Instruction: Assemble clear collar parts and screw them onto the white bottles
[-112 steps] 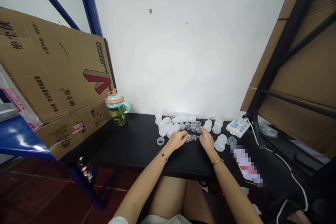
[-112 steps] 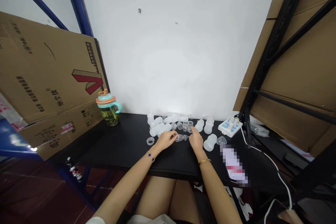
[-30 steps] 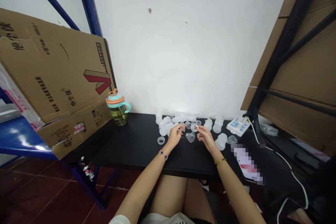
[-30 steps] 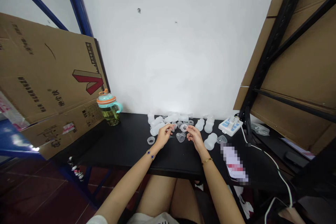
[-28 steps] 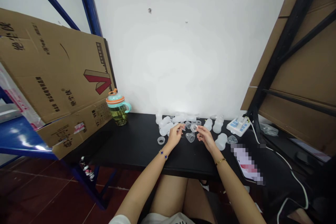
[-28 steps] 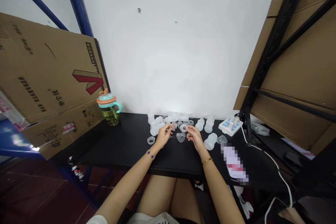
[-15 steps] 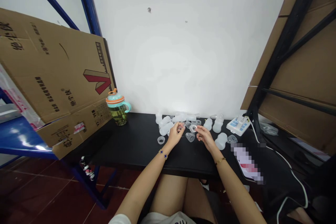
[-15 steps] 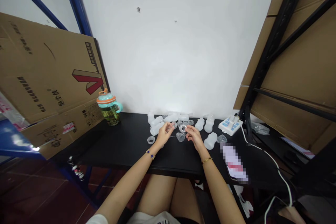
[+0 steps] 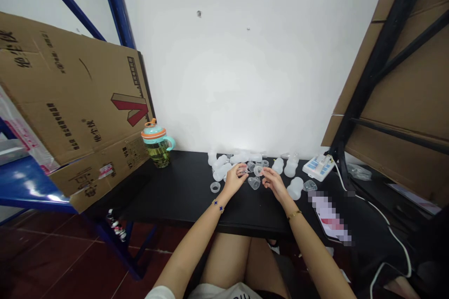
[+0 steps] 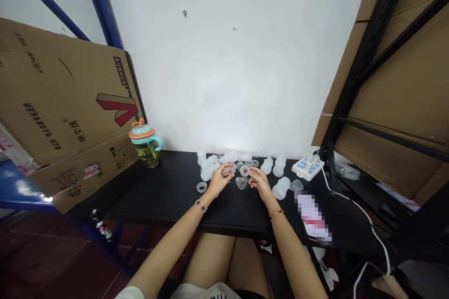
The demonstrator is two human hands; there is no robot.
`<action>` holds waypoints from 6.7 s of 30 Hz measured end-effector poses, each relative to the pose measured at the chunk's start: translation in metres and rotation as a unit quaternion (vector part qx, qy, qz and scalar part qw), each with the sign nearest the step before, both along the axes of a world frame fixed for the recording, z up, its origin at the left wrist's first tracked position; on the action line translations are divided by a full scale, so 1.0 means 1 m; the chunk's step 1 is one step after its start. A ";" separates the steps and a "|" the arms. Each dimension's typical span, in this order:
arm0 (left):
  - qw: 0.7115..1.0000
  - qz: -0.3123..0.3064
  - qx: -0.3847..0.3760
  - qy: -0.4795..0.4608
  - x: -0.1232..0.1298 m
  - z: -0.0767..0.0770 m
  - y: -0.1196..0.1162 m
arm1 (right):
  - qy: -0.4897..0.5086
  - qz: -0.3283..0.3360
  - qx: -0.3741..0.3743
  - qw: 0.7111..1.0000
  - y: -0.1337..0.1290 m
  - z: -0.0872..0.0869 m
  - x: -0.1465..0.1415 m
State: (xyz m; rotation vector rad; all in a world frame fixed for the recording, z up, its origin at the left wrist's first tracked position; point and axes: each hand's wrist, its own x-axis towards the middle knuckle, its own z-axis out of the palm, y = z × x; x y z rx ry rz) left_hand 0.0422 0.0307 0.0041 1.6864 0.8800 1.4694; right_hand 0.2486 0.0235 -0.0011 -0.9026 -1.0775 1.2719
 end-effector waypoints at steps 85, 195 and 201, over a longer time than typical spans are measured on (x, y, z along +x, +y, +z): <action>0.995 -0.049 0.035 0.082 0.000 0.005 -0.008 | -0.076 0.050 0.035 0.995 -0.010 0.007 -0.008; 0.996 -0.073 -0.060 -0.011 0.001 -0.002 -0.002 | -0.140 0.053 0.085 0.985 -0.005 -0.001 -0.010; 0.998 -0.059 -0.034 0.018 0.001 0.000 -0.006 | -0.192 0.048 0.108 0.974 -0.006 -0.001 -0.015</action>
